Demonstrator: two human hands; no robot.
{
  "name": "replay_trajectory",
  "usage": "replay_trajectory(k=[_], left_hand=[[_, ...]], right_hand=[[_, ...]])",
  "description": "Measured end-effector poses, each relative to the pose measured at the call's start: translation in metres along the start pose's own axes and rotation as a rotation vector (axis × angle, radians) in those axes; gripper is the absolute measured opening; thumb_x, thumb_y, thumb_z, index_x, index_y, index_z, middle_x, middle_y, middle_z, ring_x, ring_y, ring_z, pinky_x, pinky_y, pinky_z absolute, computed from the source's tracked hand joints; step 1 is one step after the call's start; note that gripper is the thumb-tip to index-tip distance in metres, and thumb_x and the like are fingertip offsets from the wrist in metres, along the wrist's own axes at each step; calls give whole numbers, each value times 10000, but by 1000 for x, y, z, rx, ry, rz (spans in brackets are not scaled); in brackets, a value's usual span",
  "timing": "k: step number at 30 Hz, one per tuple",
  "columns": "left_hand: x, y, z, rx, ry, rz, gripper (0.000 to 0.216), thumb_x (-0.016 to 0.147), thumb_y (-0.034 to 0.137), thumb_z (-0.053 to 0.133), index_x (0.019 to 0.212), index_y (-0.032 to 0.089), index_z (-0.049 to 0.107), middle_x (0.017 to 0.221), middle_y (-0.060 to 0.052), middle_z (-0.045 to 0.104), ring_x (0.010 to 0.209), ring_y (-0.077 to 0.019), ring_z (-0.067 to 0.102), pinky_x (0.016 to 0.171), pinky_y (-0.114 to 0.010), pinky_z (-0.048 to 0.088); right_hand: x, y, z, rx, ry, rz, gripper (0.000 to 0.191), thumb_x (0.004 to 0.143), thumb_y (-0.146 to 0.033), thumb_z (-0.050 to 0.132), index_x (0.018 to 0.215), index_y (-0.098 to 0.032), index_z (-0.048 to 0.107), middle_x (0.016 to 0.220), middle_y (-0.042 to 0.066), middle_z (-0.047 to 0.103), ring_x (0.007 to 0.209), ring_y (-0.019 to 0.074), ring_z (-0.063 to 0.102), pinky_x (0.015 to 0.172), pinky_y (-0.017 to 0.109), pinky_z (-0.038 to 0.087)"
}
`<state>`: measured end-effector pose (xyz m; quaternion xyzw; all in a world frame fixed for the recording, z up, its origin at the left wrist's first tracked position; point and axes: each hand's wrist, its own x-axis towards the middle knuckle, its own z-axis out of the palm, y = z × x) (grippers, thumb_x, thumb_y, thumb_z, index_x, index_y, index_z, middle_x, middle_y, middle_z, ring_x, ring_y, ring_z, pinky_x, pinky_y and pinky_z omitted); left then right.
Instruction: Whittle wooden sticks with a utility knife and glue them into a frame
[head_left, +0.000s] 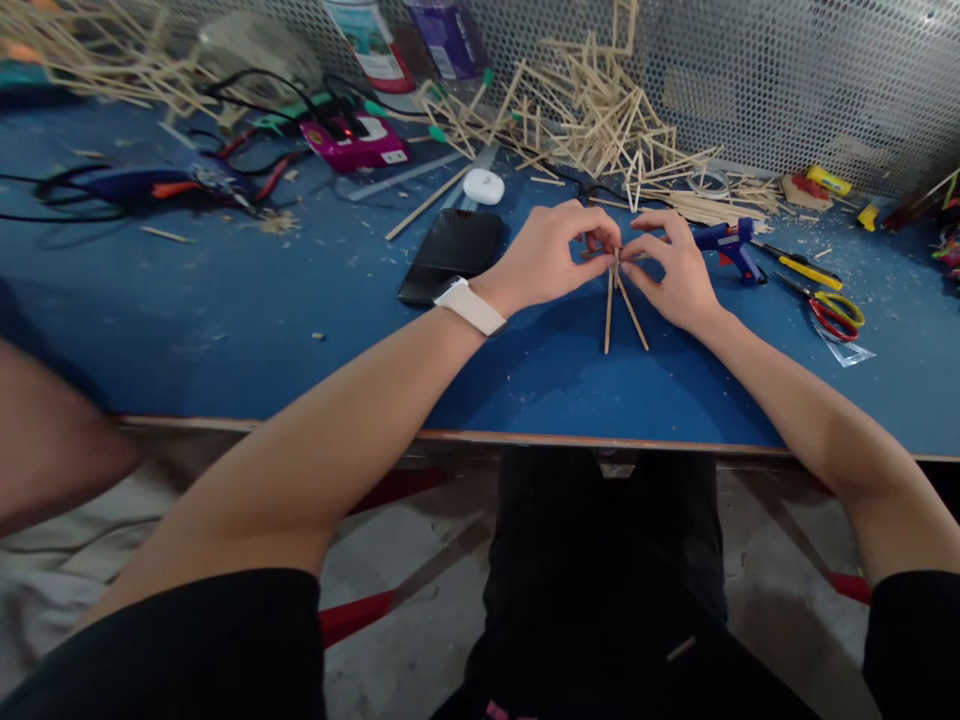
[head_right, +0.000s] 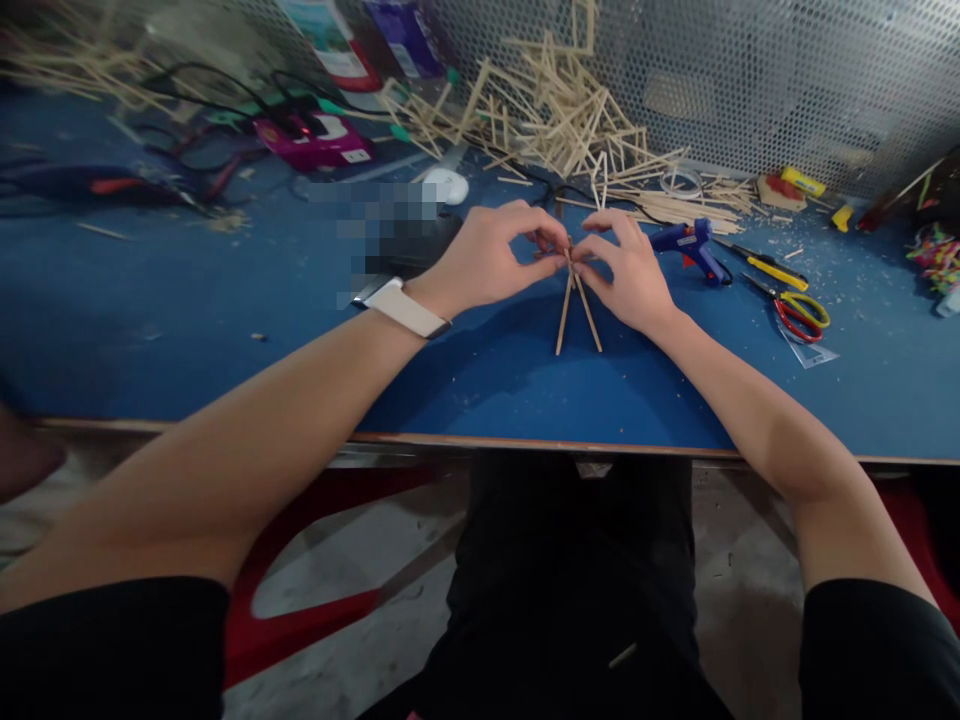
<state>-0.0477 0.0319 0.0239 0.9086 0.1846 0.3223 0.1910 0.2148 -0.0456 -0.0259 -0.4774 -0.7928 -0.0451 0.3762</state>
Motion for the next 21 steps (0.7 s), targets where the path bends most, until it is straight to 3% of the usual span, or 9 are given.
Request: replay_trajectory(k=[12, 21], left_hand=[[3, -3, 2, -13, 9, 18, 163, 1086, 370, 815, 1181, 242, 844, 1157, -85, 882, 1157, -335, 836, 1160, -569, 678], [2, -5, 3, -1, -3, 7, 179, 1068, 337, 787, 1212, 253, 850, 1158, -67, 878, 1157, -317, 827, 1196, -600, 665]], right_hand=[[5, 0, -11, -180, -27, -111, 262, 1257, -479, 660, 1197, -312, 853, 1567, 131, 787, 1577, 475, 710, 1352, 866, 568], [3, -1, -7, -252, -18, -136, 231, 1256, -372, 655, 1152, -300, 848, 1483, 126, 808, 1482, 422, 740, 1314, 808, 590]])
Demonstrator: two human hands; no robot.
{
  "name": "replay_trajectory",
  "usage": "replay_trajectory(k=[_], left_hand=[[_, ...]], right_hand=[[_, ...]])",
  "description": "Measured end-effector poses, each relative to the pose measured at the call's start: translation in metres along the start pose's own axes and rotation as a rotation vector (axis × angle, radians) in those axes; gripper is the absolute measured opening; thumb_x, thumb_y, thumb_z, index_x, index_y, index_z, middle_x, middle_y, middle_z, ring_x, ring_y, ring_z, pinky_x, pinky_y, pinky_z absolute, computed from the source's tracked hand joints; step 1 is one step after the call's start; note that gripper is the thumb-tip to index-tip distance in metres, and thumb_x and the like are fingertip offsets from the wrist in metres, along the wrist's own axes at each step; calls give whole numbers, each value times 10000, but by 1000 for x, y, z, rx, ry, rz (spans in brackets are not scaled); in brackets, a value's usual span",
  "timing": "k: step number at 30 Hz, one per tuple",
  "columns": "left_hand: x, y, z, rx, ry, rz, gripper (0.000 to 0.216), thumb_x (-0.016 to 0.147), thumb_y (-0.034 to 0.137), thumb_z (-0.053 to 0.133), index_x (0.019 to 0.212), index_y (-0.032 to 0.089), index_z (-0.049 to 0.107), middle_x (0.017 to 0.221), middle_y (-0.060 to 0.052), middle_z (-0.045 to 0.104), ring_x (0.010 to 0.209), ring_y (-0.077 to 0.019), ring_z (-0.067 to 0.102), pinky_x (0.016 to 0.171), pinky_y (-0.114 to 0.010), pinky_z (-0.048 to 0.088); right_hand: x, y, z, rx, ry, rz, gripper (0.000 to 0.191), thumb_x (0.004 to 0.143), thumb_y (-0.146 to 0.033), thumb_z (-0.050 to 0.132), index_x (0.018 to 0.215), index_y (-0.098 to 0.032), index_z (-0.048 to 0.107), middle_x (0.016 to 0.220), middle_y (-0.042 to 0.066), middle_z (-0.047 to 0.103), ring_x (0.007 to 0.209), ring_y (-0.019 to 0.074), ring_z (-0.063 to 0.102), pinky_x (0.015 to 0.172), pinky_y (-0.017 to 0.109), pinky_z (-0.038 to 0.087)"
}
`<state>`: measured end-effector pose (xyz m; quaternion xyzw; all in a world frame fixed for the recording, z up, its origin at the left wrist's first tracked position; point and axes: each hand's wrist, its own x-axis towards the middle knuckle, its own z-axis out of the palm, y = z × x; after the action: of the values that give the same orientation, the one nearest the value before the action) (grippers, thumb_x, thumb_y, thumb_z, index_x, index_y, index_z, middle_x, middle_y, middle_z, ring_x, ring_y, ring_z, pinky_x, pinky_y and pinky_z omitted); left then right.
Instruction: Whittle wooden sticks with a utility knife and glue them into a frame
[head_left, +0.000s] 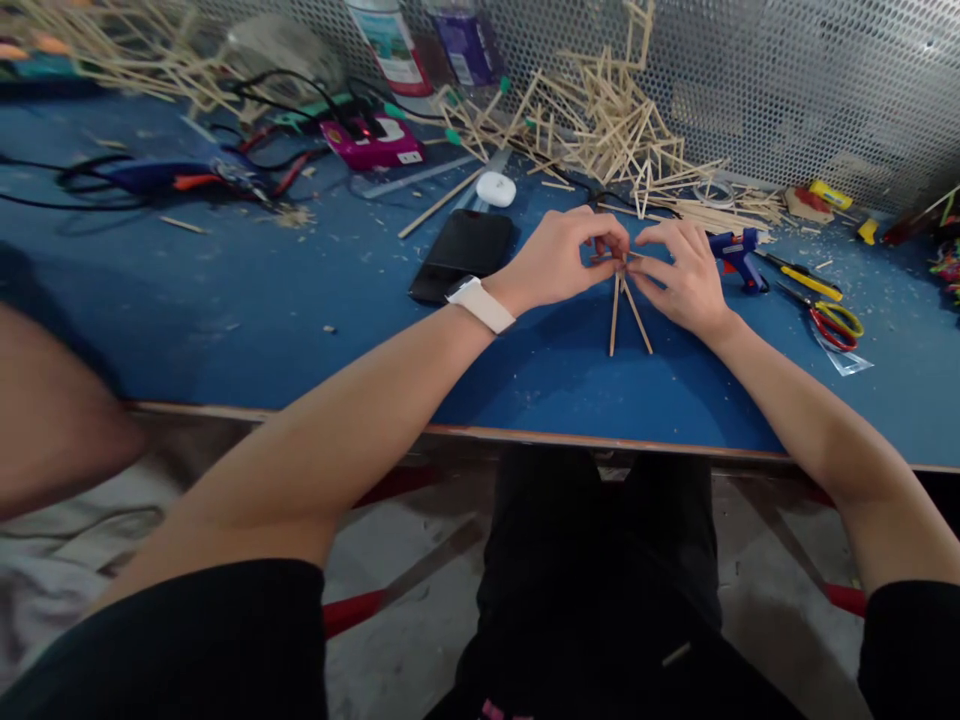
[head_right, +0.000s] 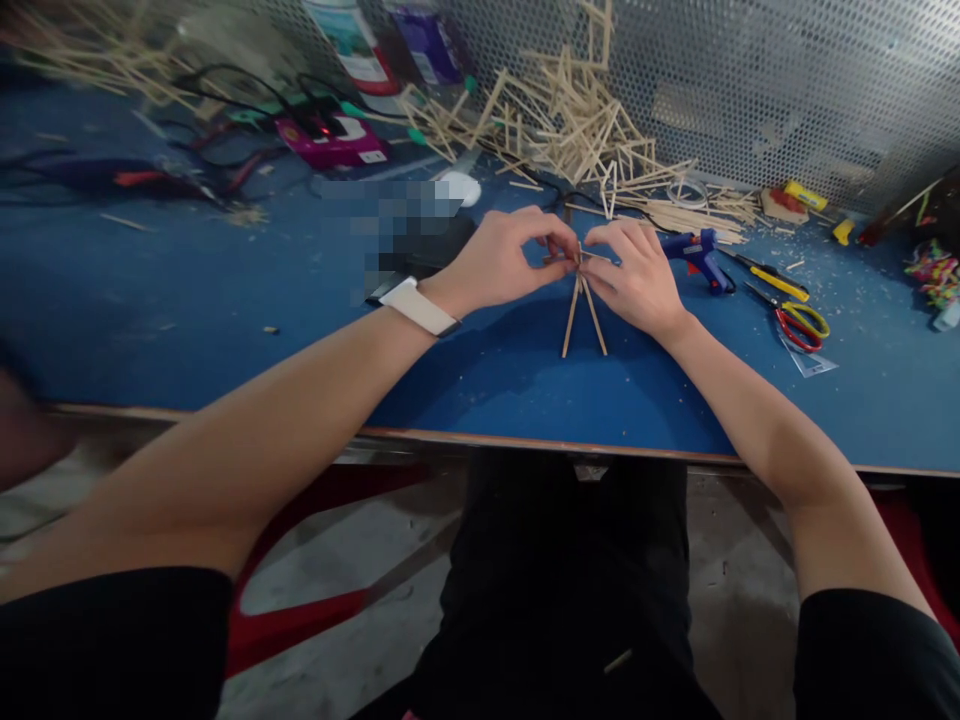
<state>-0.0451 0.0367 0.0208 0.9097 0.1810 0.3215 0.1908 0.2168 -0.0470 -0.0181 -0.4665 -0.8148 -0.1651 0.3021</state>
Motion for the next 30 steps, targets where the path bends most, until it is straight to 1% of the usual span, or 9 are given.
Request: replay_trajectory(k=[5, 9, 12, 15, 19, 23, 26, 30], left_hand=[[0, -1, 1, -4, 8, -3, 185, 1071, 337, 786, 1224, 254, 848, 1178, -64, 878, 1171, -322, 828, 1231, -631, 647], [0, 1, 0, -12, 4, -11, 179, 1074, 349, 782, 1210, 254, 848, 1168, -64, 882, 1164, -317, 831, 1208, -607, 662], [1, 2, -1, -24, 9, -11, 180, 1074, 396, 808, 1180, 256, 847, 1170, -77, 886, 1151, -315, 838, 1196, -575, 672], [2, 3, -1, -21, 7, -12, 198, 1065, 425, 839, 1167, 255, 848, 1146, -81, 884, 1153, -319, 835, 1194, -563, 675], [2, 4, -1, -10, -1, -11, 185, 1065, 404, 853, 1178, 258, 840, 1140, -78, 876, 1181, -335, 826, 1196, -599, 670], [1, 6, 0, -8, -8, -21, 182, 1081, 418, 873, 1164, 263, 825, 1151, -86, 879, 1227, -361, 818, 1219, -622, 662], [0, 6, -1, 1, -7, -29, 181, 1084, 415, 877, 1165, 262, 826, 1150, -92, 884, 1248, -370, 816, 1204, -612, 673], [-1, 4, 0, 6, -4, -33, 190, 1078, 412, 895, 1168, 259, 826, 1159, -92, 883, 1256, -371, 829, 1212, -620, 669]], right_hand=[[-1, 0, 1, 28, 25, -4, 215, 1243, -334, 665, 1160, -307, 861, 1471, 113, 805, 1468, 411, 734, 1295, 804, 596], [0, 1, 2, 64, 20, -13, 220, 1245, -345, 659, 1165, -309, 861, 1406, 111, 816, 1437, 403, 748, 1296, 796, 603], [0, 0, 0, 93, 24, 4, 215, 1236, -351, 665, 1167, -326, 867, 1351, 108, 829, 1420, 402, 760, 1319, 780, 601], [-1, -3, -3, 121, 9, 40, 190, 1215, -352, 688, 1207, -323, 876, 1390, 126, 832, 1453, 427, 748, 1343, 800, 578], [0, -2, -6, 143, -28, 77, 191, 1210, -344, 690, 1223, -311, 877, 1442, 143, 822, 1505, 446, 725, 1364, 823, 552], [0, -1, -6, 153, -60, 95, 175, 1214, -370, 713, 1226, -319, 880, 1496, 149, 805, 1548, 462, 703, 1368, 830, 544], [1, -2, -6, 160, -55, 93, 182, 1221, -376, 708, 1216, -316, 879, 1526, 149, 789, 1555, 465, 697, 1365, 848, 542], [3, -7, -8, 163, -36, 89, 195, 1221, -339, 685, 1179, -305, 872, 1539, 143, 778, 1565, 460, 692, 1359, 858, 551]])
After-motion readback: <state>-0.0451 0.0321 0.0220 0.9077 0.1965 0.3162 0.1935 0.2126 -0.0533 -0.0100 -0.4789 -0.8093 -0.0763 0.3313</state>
